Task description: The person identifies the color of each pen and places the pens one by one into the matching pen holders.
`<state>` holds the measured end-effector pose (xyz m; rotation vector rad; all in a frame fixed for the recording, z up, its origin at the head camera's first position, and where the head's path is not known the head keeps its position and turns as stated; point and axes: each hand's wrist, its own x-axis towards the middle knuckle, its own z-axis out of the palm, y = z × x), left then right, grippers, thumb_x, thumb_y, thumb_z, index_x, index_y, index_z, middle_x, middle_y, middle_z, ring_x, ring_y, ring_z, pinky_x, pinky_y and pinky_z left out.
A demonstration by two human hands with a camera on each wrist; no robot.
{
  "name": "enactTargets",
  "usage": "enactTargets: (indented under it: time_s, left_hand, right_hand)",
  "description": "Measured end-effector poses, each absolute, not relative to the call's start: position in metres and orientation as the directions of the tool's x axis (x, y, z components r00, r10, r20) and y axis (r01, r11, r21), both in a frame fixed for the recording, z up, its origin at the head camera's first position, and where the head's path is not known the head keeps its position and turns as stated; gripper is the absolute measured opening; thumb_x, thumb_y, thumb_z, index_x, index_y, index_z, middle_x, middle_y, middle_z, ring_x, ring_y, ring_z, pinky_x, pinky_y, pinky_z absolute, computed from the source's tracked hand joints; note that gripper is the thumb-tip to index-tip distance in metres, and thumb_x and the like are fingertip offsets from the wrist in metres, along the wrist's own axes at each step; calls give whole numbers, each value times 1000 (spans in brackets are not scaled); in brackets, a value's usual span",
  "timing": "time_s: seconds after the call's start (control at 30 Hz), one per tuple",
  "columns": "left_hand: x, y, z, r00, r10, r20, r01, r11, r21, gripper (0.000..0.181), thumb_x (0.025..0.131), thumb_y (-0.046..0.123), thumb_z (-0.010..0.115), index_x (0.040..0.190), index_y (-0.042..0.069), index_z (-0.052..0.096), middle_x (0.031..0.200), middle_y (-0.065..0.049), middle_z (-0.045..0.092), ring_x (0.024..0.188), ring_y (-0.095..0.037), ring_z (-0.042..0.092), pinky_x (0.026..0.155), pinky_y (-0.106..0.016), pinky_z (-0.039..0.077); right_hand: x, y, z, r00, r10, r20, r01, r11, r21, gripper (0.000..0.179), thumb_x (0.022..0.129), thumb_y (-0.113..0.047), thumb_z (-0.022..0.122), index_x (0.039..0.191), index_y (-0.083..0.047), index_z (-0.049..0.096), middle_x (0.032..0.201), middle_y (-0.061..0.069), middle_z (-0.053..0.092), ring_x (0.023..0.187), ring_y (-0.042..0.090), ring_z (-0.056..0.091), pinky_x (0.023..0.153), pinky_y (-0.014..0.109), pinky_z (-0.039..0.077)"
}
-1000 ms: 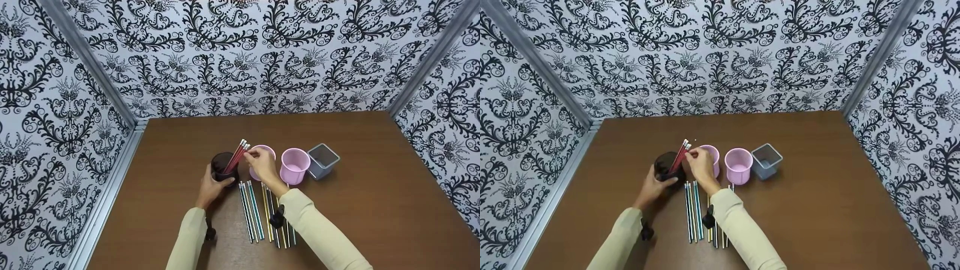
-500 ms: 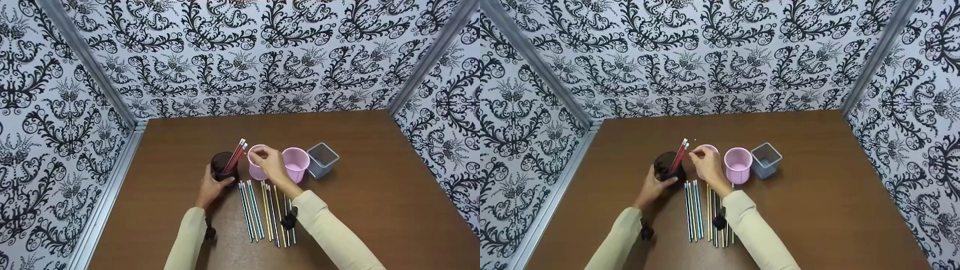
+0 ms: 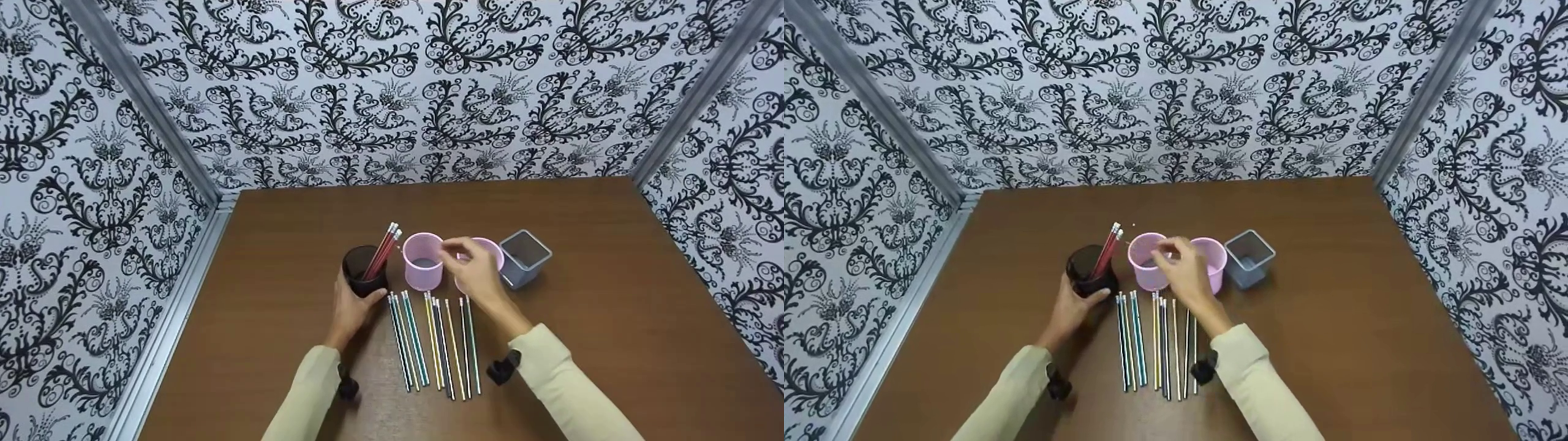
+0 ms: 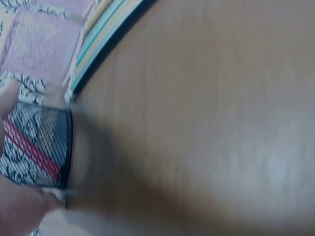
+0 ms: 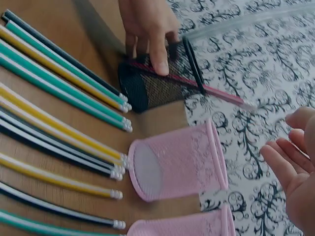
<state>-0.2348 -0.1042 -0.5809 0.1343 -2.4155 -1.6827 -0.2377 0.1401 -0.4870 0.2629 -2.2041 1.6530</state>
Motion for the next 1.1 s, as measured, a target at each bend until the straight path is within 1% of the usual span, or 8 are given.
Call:
enactTargets:
  time_s: [0.13, 0.27, 0.37, 0.47, 0.57, 0.7, 0.87, 1.1]
  left_hand:
    - [-224, -94, -576, -946, -314, 81, -55, 400, 915, 96, 77, 21, 87, 151, -3, 31, 144, -29, 45, 136, -41, 43, 114, -54, 36]
    - [-210, -82, -571, -896, -440, 56, -148, 416, 897, 72, 78, 18, 85, 135, -4, 47, 129, -28, 52, 123, -41, 50, 104, -53, 43]
    - [-200, -73, -569, -890, -452, 61, -161, 438, 884, 58, 76, 11, 84, 122, -4, 52, 117, -27, 55, 113, -42, 54, 97, -53, 46]
    - [-191, -65, -569, -912, -403, 75, -144, 486, 862, 45, 74, 3, 80, 111, -3, 55, 103, -23, 60, 99, -38, 58, 88, -50, 49]
    - [-184, -59, -569, -939, -327, 104, -106, 564, 819, 29, 73, -1, 74, 98, -1, 60, 88, -17, 64, 84, -33, 61, 78, -45, 51]
    - [-180, -53, -568, -960, -249, 125, -72, 656, 751, 13, 74, 2, 71, 85, 4, 64, 78, -10, 68, 75, -27, 65, 69, -41, 53]
    - [-179, -49, -570, -974, -202, 102, -70, 699, 712, 13, 75, 5, 75, 82, 5, 64, 75, -9, 67, 73, -27, 66, 66, -40, 52]
    - [-177, -44, -573, -970, -177, 165, -9, 707, 707, 16, 74, 2, 73, 69, 7, 59, 63, -6, 62, 59, -19, 58, 54, -34, 47]
  right_hand:
    - [-238, 159, -486, -892, 117, 437, -387, 305, -870, 21, 84, 2, 76, 104, 5, 72, 104, 23, 72, 98, 36, 72, 85, 21, 57]
    - [-241, 187, -481, -814, 120, 569, -467, 447, -763, 24, 81, 7, 75, 104, 5, 72, 103, 20, 72, 96, 29, 69, 86, 11, 51]
    - [-244, 210, -477, -747, 120, 654, -494, 559, -666, 26, 79, 6, 76, 105, 4, 72, 103, 19, 71, 95, 24, 64, 89, 10, 44]
    - [-245, 230, -477, -735, 124, 667, -481, 599, -641, 30, 78, 5, 77, 108, 4, 71, 108, 20, 69, 102, 27, 63, 96, 9, 39]
    - [-246, 245, -482, -742, 136, 656, -447, 629, -636, 33, 78, 4, 77, 111, 3, 70, 114, 21, 67, 112, 33, 59, 101, 12, 34]
    - [-244, 261, -494, -773, 159, 614, -387, 649, -655, 38, 78, 1, 77, 115, 3, 69, 122, 23, 64, 118, 39, 53, 103, 29, 35]
    - [-239, 279, -509, -843, 162, 513, -299, 651, -698, 52, 78, -3, 79, 127, 4, 62, 136, 25, 56, 127, 43, 45, 107, 51, 32]
    - [-232, 294, -522, -949, 111, 294, -162, 629, -760, 82, 80, -19, 81, 148, 0, 40, 156, 24, 33, 143, 45, 29, 115, 62, 25]
